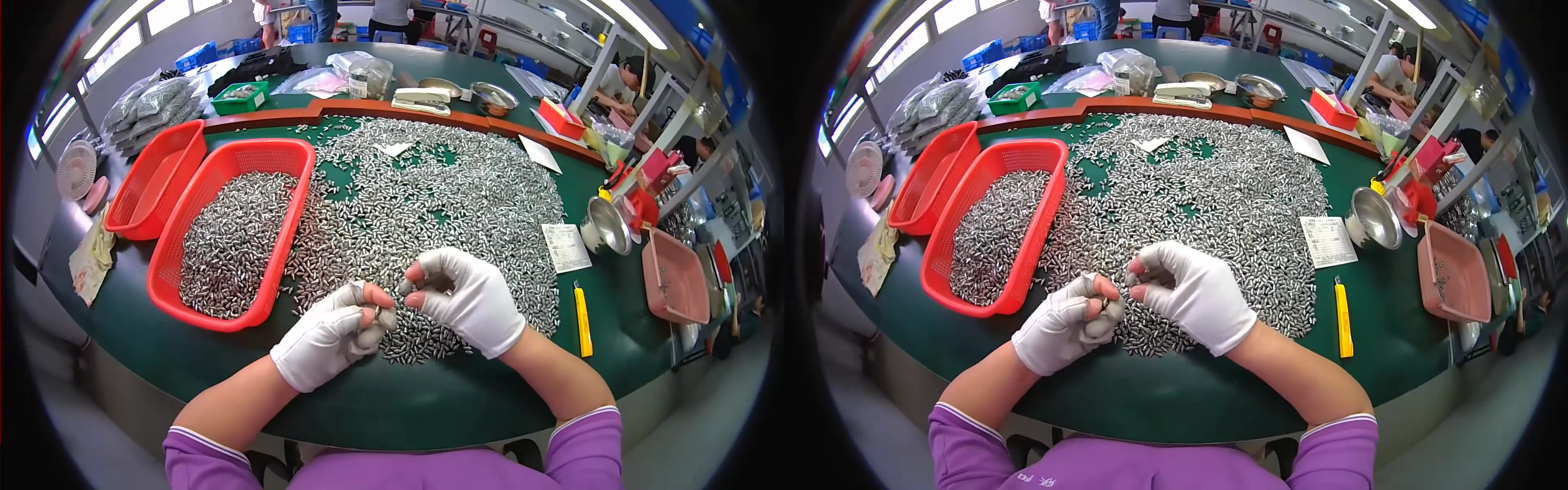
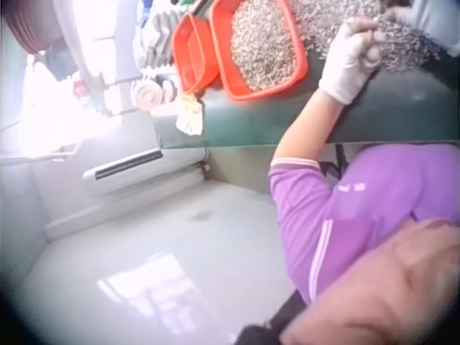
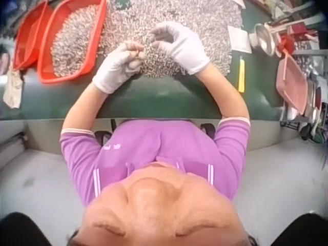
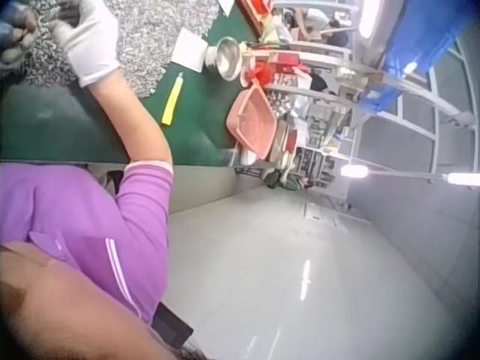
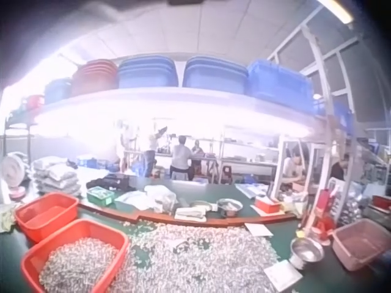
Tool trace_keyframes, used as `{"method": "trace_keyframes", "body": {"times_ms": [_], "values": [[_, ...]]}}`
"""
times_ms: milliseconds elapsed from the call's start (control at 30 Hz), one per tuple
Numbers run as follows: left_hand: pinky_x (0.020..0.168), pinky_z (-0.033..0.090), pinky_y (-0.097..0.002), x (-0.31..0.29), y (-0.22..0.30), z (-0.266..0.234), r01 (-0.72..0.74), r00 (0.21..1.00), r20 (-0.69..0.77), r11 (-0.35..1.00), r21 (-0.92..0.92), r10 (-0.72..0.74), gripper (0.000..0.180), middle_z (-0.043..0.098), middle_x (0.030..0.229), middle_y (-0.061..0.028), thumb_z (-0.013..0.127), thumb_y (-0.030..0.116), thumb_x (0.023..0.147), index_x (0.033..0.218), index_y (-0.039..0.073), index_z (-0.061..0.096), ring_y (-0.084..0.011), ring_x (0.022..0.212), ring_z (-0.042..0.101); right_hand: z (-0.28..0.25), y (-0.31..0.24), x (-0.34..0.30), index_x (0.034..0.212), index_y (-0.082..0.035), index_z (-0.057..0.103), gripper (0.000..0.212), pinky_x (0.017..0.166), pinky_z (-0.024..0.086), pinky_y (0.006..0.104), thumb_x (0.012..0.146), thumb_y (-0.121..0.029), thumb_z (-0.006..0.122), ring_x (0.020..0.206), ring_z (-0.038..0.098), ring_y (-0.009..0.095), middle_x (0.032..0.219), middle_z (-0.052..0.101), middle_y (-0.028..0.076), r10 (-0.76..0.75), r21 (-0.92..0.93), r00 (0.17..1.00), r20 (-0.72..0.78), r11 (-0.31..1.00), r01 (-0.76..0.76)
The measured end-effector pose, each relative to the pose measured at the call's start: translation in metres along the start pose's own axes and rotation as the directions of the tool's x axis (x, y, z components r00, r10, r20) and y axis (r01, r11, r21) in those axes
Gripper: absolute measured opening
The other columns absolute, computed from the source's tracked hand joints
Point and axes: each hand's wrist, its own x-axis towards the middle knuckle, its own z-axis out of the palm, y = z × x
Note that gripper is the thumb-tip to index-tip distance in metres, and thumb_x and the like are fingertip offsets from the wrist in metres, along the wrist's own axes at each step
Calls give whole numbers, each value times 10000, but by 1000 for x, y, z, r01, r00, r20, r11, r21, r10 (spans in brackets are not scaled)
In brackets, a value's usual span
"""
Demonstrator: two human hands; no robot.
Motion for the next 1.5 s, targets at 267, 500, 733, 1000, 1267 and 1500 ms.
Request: {"method": "trace_keyframes", "body": {"times_ms": [267,500,733,1000,1267,1500], "values": [[634,354,-184,-3,-5,2,64,998,32,995,-72,-62,295,537,925,18,700,203,886,1112,95,545,-48,685,401,9,5,-1,862,-52,648,223,909,480,320,719,-94,814,1010,606,208,1084,613,105,-298,-129,949,99,942,309],[587,332,-179,-1,-3,0,111,990,100,987,-120,-100,222,551,930,11,687,185,898,1061,106,559,-42,635,387,10,10,1,908,-69,666,245,881,499,334,716,-109,813,1012,612,236,1070,625,96,-362,-189,919,157,902,388],[574,332,-181,-2,0,6,38,993,-120,990,134,-22,193,558,845,29,678,192,905,1026,95,563,-33,636,411,5,5,6,926,-73,667,274,815,519,348,695,-74,815,923,640,259,1027,640,92,-476,-292,861,180,810,509],[609,374,-187,-2,-1,4,-6,981,-182,956,295,62,187,560,842,34,688,201,896,982,83,572,-31,680,454,5,-8,6,859,-89,655,272,629,511,352,625,-60,792,753,638,277,849,647,76,-645,-521,723,247,540,660],[794,447,-226,-3,1,9,-72,958,-204,862,502,199,181,592,928,8,689,162,885,988,54,586,-64,872,541,-10,30,11,938,-102,671,198,781,502,394,777,-212,703,862,622,280,882,641,69,-290,-846,943,166,450,287],[764,443,-217,-4,2,11,-60,954,-220,854,517,201,169,595,930,10,678,163,895,992,56,590,-55,849,533,-6,31,12,811,-94,651,103,721,505,402,785,-190,677,796,618,281,786,616,81,-248,-862,952,178,428,273]]}}
